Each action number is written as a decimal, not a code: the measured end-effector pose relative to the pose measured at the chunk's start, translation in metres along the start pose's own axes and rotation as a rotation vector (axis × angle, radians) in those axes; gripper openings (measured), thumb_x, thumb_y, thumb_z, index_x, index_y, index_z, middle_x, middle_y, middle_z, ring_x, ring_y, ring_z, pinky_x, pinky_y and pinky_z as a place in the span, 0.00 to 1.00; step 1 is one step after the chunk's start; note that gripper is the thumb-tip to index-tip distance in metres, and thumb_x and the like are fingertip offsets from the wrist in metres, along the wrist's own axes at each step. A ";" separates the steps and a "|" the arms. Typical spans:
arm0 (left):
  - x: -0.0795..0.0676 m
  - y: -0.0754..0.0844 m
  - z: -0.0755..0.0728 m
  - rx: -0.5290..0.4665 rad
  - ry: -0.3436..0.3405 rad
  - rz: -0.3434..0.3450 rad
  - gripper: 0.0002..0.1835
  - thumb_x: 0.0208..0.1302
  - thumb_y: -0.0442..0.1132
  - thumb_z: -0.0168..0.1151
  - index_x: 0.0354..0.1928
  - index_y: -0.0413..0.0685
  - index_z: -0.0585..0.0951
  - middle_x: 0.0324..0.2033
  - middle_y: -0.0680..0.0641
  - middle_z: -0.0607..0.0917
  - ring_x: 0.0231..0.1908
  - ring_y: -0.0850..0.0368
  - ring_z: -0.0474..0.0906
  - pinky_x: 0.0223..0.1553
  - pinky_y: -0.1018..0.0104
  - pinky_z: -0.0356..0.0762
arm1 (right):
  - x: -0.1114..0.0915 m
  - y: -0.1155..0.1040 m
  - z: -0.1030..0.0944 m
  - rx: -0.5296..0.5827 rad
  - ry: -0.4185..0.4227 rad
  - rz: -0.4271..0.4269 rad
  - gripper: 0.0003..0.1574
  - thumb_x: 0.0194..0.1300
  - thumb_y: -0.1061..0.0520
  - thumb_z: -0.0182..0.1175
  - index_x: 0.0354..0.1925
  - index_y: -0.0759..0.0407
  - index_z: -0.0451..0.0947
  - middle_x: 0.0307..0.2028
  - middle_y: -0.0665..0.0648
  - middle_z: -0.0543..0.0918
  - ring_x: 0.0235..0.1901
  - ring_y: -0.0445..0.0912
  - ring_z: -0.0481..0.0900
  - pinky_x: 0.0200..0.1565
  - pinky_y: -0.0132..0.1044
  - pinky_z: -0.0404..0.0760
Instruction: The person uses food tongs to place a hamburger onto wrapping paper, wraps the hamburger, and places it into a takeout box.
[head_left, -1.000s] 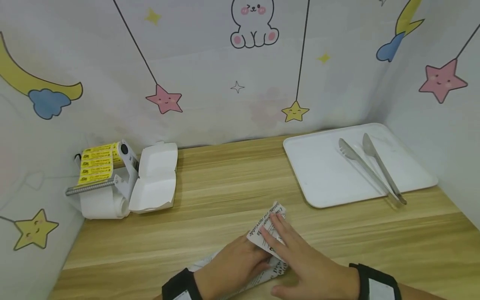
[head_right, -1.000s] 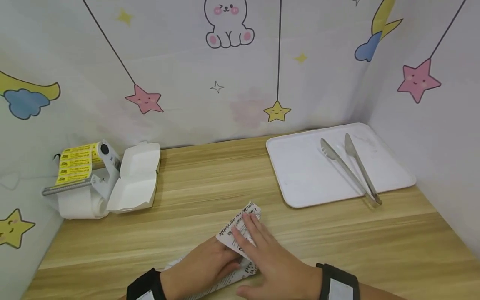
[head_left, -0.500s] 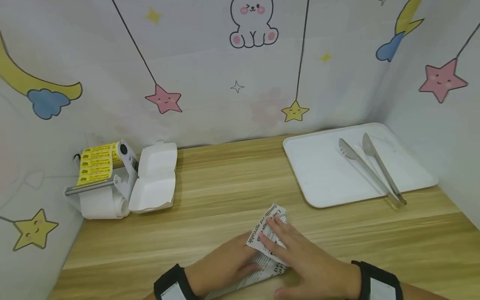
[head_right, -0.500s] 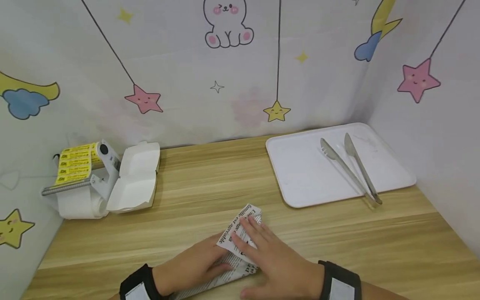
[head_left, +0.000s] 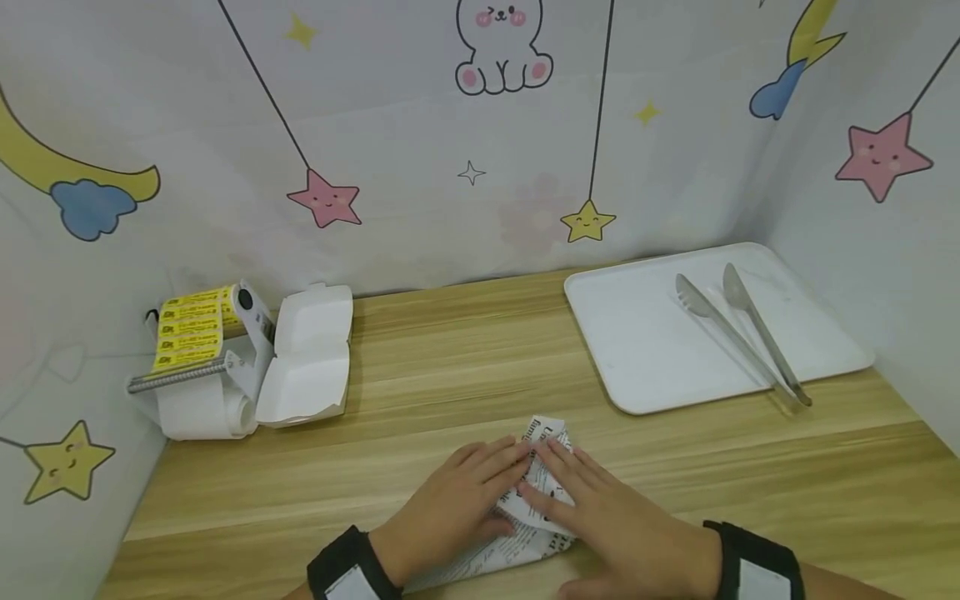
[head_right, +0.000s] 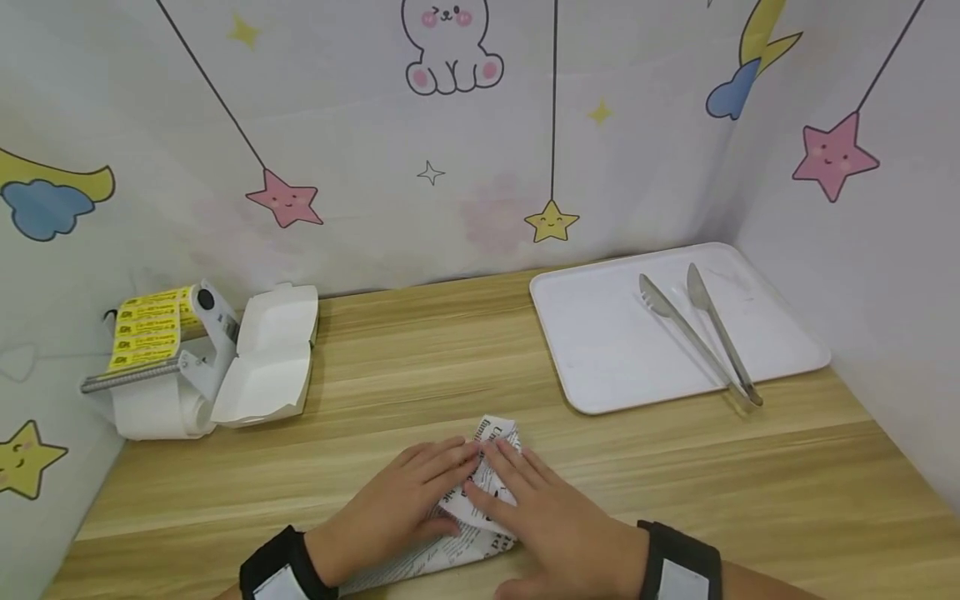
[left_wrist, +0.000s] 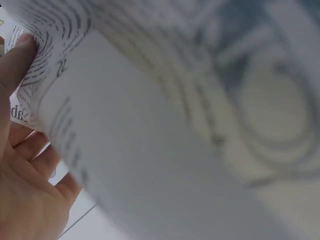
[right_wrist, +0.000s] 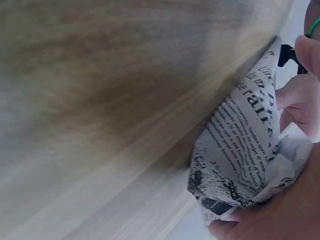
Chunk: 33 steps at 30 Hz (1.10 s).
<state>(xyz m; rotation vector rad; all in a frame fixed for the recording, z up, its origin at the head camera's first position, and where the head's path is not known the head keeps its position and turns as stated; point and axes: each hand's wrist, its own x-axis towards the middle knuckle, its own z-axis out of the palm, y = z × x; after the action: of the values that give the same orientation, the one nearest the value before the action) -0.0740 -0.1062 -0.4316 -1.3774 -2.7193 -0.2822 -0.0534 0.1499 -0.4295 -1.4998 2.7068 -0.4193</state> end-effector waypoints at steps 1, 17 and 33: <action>0.000 0.000 0.000 0.005 -0.005 -0.005 0.43 0.59 0.60 0.58 0.72 0.47 0.61 0.71 0.50 0.62 0.70 0.55 0.54 0.66 0.53 0.60 | -0.001 0.000 0.001 0.003 0.002 0.008 0.62 0.56 0.21 0.48 0.77 0.50 0.44 0.75 0.67 0.37 0.72 0.62 0.39 0.66 0.55 0.55; 0.001 -0.002 0.000 0.022 -0.038 -0.040 0.38 0.59 0.57 0.58 0.70 0.49 0.67 0.68 0.50 0.68 0.66 0.54 0.64 0.61 0.53 0.67 | 0.005 0.008 -0.005 0.346 0.147 0.224 0.41 0.73 0.45 0.45 0.75 0.59 0.47 0.73 0.58 0.55 0.70 0.49 0.54 0.64 0.49 0.63; 0.001 0.003 0.004 0.114 -0.036 -0.014 0.38 0.55 0.56 0.62 0.69 0.55 0.68 0.68 0.53 0.68 0.66 0.54 0.64 0.58 0.51 0.69 | 0.014 0.032 0.000 0.206 -0.086 0.201 0.72 0.46 0.23 0.56 0.74 0.65 0.49 0.74 0.62 0.51 0.72 0.59 0.44 0.68 0.54 0.52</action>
<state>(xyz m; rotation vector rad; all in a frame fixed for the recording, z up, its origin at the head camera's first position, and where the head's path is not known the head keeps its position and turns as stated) -0.0719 -0.1026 -0.4346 -1.3461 -2.7275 -0.1020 -0.0871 0.1542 -0.4354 -1.1556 2.6197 -0.5886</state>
